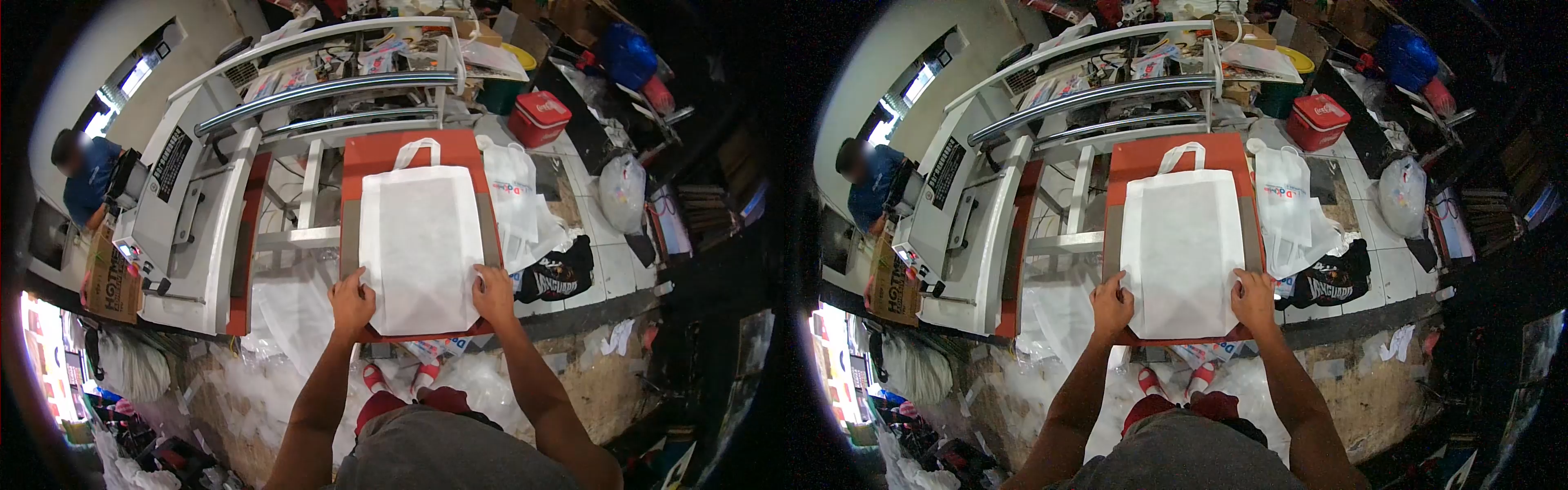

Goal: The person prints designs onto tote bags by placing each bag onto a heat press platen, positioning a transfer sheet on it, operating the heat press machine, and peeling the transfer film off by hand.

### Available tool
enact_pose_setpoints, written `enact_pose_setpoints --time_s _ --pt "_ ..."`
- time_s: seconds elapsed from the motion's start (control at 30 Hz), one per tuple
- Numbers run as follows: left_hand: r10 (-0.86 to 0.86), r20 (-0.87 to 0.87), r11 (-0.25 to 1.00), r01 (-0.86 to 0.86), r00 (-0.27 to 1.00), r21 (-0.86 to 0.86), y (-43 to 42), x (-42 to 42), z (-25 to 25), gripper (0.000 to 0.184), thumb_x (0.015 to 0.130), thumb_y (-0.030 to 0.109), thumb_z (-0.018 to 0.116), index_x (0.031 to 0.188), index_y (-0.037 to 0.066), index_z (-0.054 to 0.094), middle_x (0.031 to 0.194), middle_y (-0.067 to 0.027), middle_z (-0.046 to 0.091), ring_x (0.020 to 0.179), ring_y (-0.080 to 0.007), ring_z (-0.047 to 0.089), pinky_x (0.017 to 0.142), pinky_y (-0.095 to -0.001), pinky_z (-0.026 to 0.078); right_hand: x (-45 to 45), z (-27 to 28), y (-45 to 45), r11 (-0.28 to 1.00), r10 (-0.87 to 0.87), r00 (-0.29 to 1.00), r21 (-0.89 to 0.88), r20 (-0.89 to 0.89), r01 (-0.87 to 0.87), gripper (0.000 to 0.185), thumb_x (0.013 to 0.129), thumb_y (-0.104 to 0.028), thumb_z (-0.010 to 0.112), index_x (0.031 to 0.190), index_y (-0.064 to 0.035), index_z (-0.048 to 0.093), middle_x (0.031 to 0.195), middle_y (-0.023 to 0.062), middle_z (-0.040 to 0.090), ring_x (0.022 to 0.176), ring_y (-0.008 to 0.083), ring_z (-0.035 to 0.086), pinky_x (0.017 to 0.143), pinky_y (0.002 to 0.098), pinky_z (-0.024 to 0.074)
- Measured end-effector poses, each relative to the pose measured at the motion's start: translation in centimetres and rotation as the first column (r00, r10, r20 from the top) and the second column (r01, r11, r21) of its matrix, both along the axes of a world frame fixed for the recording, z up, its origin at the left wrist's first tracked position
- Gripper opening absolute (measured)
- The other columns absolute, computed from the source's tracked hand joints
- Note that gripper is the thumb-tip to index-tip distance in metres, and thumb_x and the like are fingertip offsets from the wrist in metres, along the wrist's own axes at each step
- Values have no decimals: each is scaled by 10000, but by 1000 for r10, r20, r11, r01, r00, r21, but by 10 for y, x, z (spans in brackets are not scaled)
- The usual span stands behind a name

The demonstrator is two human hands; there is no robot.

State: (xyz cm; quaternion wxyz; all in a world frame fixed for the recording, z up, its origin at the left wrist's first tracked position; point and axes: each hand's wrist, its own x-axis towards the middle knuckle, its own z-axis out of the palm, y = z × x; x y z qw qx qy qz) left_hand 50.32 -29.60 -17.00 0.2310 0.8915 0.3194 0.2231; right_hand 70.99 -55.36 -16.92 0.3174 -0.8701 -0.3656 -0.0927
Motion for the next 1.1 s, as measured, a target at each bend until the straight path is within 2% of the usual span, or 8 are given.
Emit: enact_pose_setpoints --time_s 0.47,0.57,0.7,0.77,0.8,0.87,1.03,1.1 --pt "30 100 999 -29 994 -17 5 -2 -6 382 886 168 633 1265 145 595 903 -50 665 925 -268 606 972 -456 365 6 3 7 984 -143 977 81 -157 157 359 827 -47 640 1175 8 571 877 193 609 864 388 581 804 498 447" --pt "31 -7 995 -32 999 -95 7 -3 0 347 894 176 630 1238 148 611 914 -54 682 940 -277 608 981 -459 358 3 8 3 982 -142 952 80 -272 169 350 829 -47 636 1169 5 575 923 196 612 891 388 577 845 492 443" --pt "38 9 996 -37 999 -77 7 0 0 319 897 178 626 1214 146 621 883 -50 682 946 -284 607 987 -465 352 2 18 10 988 -122 983 74 -135 133 335 825 -51 637 1151 0 579 1010 195 602 975 380 564 905 480 429" --pt "26 -43 990 -32 999 -137 7 -1 6 290 881 175 635 1168 133 640 976 -87 670 964 -294 600 966 -468 371 -9 36 24 997 -4 999 79 36 1 325 812 -61 643 1130 -18 589 1087 190 580 1072 370 534 955 470 411" --pt "27 -46 990 -33 999 -136 6 -1 12 290 881 175 635 1168 133 640 976 -87 670 964 -294 600 966 -468 371 -15 38 34 997 -4 999 80 32 1 325 812 -61 643 1130 -18 589 1087 190 580 1072 370 534 955 470 411" --pt "57 23 993 -59 998 102 8 0 25 247 842 116 652 1088 99 647 1100 -138 628 980 -317 592 935 -465 411 -27 41 63 972 199 980 123 12 -199 303 793 -71 647 1091 -27 611 1106 176 574 1117 371 514 965 466 413" --pt "-139 181 990 136 974 29 31 18 28 230 788 37 664 1015 50 624 1163 -166 588 1086 -352 557 944 -438 446 -49 43 151 848 524 848 151 -81 -509 225 801 -111 633 1015 -41 644 1119 141 573 1103 353 514 946 472 421" --pt "-262 139 955 277 955 -107 32 26 32 368 746 55 690 1100 46 590 1194 -143 582 1184 -351 514 972 -440 443 -52 38 177 804 579 808 -85 -108 -588 236 808 -144 626 1024 -54 650 1114 123 575 1089 331 516 923 475 423"
